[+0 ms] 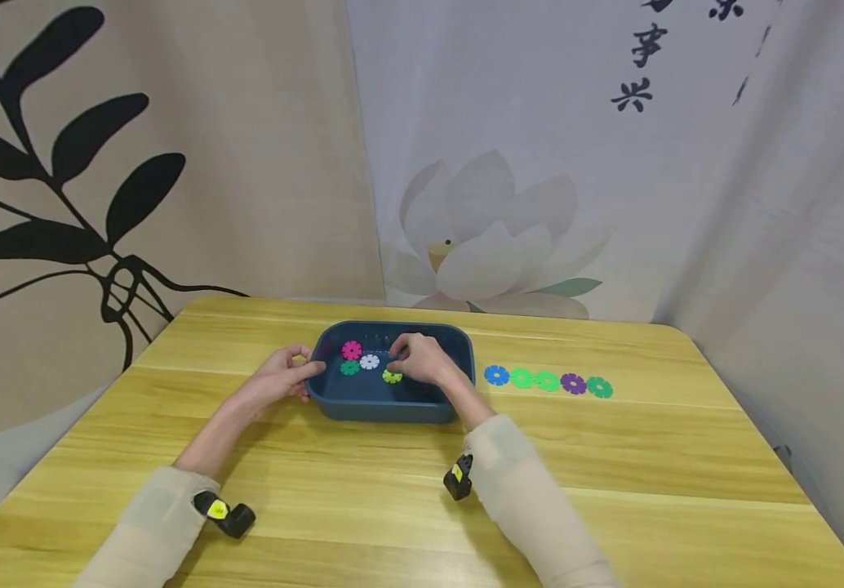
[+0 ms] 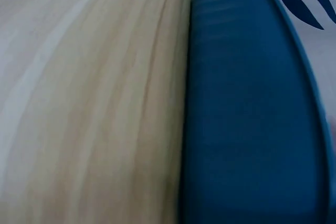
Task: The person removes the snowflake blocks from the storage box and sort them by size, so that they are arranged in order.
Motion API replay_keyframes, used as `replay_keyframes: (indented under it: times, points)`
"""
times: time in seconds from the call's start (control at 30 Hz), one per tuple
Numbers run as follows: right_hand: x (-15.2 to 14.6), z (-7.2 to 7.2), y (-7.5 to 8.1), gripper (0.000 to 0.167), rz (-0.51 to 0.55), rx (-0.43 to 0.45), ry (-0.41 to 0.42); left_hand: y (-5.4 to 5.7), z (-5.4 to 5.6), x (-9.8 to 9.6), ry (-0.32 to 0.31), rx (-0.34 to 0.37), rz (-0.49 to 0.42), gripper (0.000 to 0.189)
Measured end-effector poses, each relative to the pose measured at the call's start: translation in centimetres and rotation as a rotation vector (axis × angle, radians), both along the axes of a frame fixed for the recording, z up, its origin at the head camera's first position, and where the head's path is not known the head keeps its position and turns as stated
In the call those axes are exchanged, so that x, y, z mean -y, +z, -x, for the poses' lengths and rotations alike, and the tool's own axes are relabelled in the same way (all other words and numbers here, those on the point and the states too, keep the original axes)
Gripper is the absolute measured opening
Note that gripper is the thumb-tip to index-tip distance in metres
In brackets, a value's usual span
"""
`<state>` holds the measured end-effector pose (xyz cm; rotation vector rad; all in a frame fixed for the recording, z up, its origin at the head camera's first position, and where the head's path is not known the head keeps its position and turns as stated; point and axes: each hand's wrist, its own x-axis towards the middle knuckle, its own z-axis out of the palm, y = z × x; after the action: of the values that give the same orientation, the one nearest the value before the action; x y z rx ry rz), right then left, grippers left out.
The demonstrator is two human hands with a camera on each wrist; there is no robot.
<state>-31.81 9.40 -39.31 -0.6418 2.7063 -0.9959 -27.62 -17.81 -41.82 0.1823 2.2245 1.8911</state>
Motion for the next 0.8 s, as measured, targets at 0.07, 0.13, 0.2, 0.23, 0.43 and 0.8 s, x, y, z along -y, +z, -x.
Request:
replay_keyframes:
  times: [0.07, 0.13, 0.2, 0.23, 0.43, 0.8]
  points:
    - [0.2, 0.1, -0.37, 0.026, -0.036, 0.016, -0.005, -0.05, 0.06, -0.01, -0.005, -0.002, -0.003, 0.017]
    - [0.31, 0.14, -0.62, 0.026, -0.066, 0.025, -0.017, -0.07, 0.06, -0.04, -0.004, 0.0, -0.003, 0.017]
    - [0.41, 0.17, -0.77, 0.025, -0.089, 0.032, -0.028, -0.07, 0.03, -0.05, -0.002, 0.001, -0.002, 0.017]
    - [0.47, 0.12, -0.78, 0.024, -0.098, 0.033, -0.034, -0.08, 0.01, -0.05, 0.0, 0.001, -0.001, 0.016]
    - [0.61, 0.13, -0.92, 0.023, -0.098, 0.021, -0.048, -0.06, -0.06, 0.01, 0.003, -0.002, 0.005, 0.016]
    - [-0.16, -0.5, -0.26, 0.01, 0.134, 0.025, -0.008, -0.07, 0.04, 0.04, -0.001, -0.004, 0.003, 0.017]
